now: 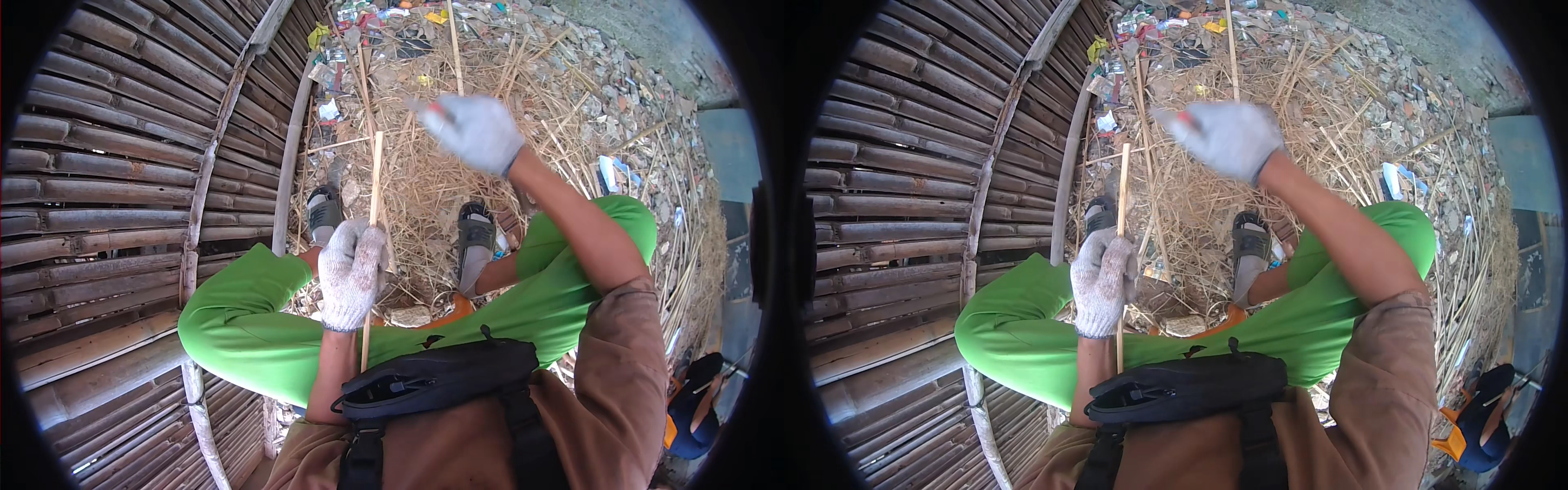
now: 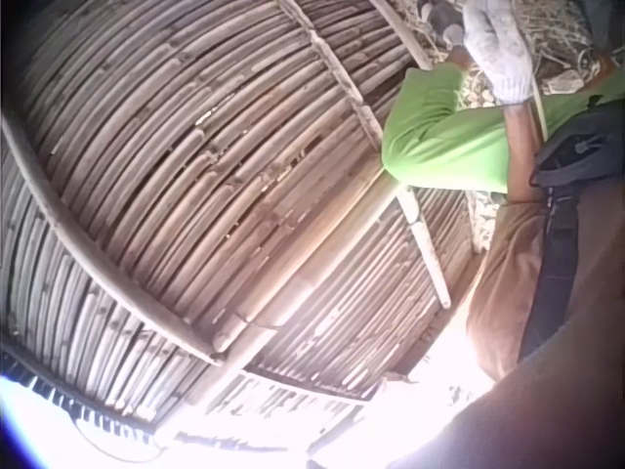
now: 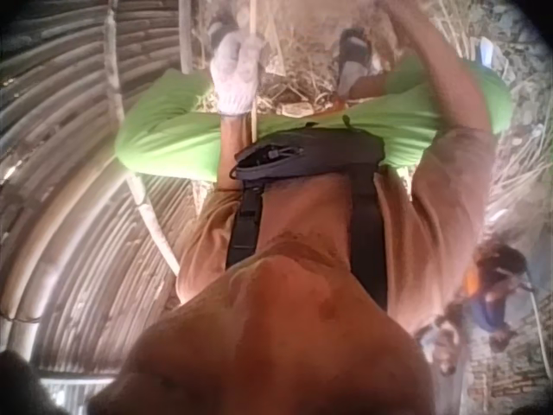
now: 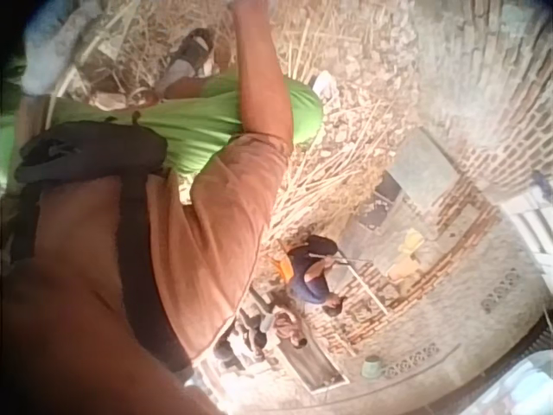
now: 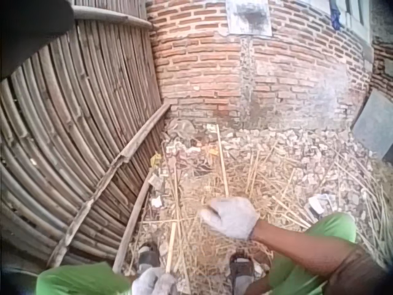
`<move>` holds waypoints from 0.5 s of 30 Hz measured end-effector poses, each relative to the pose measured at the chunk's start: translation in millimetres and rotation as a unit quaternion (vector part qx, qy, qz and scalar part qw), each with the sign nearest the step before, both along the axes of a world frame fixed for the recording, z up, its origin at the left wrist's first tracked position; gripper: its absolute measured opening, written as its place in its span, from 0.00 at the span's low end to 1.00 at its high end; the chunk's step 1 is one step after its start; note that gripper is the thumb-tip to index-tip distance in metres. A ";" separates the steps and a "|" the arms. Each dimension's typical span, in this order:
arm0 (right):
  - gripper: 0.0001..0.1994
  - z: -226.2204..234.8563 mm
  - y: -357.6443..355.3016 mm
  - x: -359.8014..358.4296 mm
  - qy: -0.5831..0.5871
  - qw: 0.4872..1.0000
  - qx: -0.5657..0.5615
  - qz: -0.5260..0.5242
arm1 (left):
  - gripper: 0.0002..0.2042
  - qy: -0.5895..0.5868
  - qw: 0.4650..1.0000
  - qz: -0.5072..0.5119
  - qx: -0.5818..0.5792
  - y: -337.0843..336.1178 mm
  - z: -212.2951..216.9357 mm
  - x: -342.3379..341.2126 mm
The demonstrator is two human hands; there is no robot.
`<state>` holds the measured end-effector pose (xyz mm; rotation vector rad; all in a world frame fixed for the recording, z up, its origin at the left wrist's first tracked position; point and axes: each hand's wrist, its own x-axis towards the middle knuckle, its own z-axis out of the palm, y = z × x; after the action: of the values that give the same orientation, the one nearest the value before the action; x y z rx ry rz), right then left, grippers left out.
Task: The person shaves a thin bamboo stick using a small knife while wearing gloves, repeatedly scraping the blade along the length of the wood to remove thin strips.
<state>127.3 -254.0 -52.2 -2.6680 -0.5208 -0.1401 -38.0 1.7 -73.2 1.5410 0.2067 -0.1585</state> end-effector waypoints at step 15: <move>0.27 -7.1 23.6 -45.9 0.041 0.987 0.026 0.150 | 0.10 0.026 0.997 -0.009 -0.077 -10.7 7.7 6.2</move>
<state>81.4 -230.3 -59.2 -2.4977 -0.8702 0.0439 -31.8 -9.0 -65.5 1.3860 0.2164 -0.2232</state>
